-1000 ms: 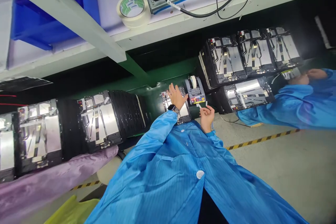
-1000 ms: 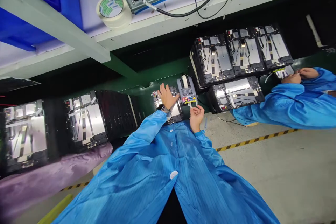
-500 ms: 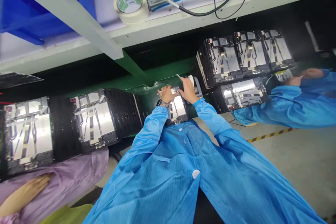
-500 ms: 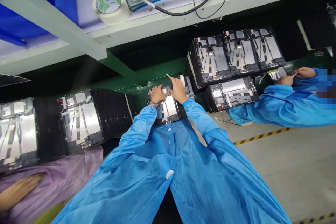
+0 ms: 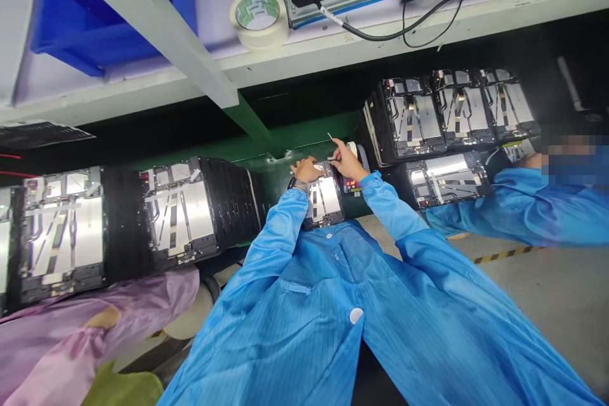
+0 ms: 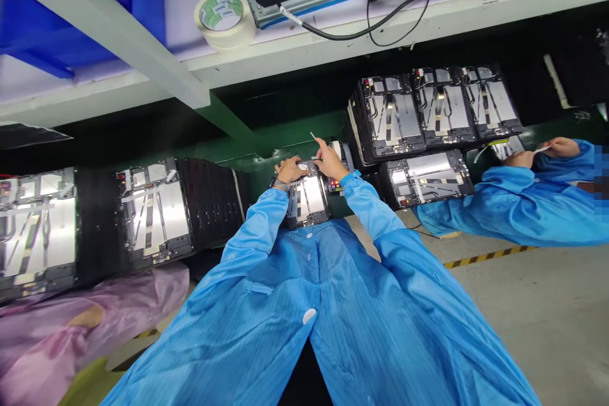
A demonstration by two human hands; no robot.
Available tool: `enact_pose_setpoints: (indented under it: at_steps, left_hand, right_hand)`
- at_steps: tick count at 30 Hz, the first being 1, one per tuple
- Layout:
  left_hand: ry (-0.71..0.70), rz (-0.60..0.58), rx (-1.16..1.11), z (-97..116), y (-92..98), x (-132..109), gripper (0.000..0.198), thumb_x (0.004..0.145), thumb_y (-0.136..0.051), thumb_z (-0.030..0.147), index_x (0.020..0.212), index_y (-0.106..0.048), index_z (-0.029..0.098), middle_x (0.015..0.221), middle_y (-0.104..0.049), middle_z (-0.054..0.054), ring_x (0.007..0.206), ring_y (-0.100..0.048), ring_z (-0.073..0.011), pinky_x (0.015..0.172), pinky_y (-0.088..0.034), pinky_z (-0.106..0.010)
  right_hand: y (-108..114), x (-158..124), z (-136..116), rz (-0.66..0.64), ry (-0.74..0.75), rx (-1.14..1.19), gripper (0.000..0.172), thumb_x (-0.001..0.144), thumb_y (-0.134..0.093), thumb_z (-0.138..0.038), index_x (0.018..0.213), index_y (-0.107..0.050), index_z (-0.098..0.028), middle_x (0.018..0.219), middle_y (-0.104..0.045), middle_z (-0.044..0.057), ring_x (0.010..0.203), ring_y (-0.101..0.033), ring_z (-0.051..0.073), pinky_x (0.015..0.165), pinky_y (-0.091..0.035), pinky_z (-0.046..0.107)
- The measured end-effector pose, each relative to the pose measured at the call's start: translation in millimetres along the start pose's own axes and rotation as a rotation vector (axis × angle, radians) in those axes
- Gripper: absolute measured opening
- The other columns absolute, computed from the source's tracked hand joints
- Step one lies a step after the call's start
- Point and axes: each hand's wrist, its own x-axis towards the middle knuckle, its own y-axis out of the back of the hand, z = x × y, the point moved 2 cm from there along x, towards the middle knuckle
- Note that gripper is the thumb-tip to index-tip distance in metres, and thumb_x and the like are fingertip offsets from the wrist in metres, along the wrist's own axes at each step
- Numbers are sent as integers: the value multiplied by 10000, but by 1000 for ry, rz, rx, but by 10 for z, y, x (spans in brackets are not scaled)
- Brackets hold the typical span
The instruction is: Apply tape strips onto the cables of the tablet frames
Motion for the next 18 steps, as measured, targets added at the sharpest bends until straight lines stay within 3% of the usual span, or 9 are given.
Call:
enact_pose_setpoints:
  at_steps: [3, 7, 18]
  left_hand:
    - [-7, 7, -4, -22, 3, 21, 643, 763, -820, 579, 1334, -665, 328, 1438, -658, -111, 1419, -494, -374, 1205, -295, -566]
    - [-22, 14, -25, -63, -13, 28, 689, 764, -796, 657, 1350, -657, 323, 1439, -654, -117, 1415, -496, -382, 1200, -295, -564]
    - [-36, 32, -28, -76, -21, 5, 669, 775, -783, 658, 1341, -664, 322, 1412, -667, -104, 1389, -511, -363, 1199, -296, -552]
  right_hand:
    - [-22, 10, -30, -144, -45, 87, 801, 855, -542, -3, 1614, -307, -102, 914, -710, 5, 878, -655, 168, 869, -503, 270]
    - [-38, 47, -165, -309, -71, -38, 824, 808, -584, 32, 1590, -356, -90, 918, -753, 49, 875, -684, 206, 798, -494, 259]
    - [-105, 117, -337, -364, -61, -254, 781, 865, -634, -54, 1587, -340, -99, 1133, -759, 169, 1035, -716, 282, 891, -518, 330]
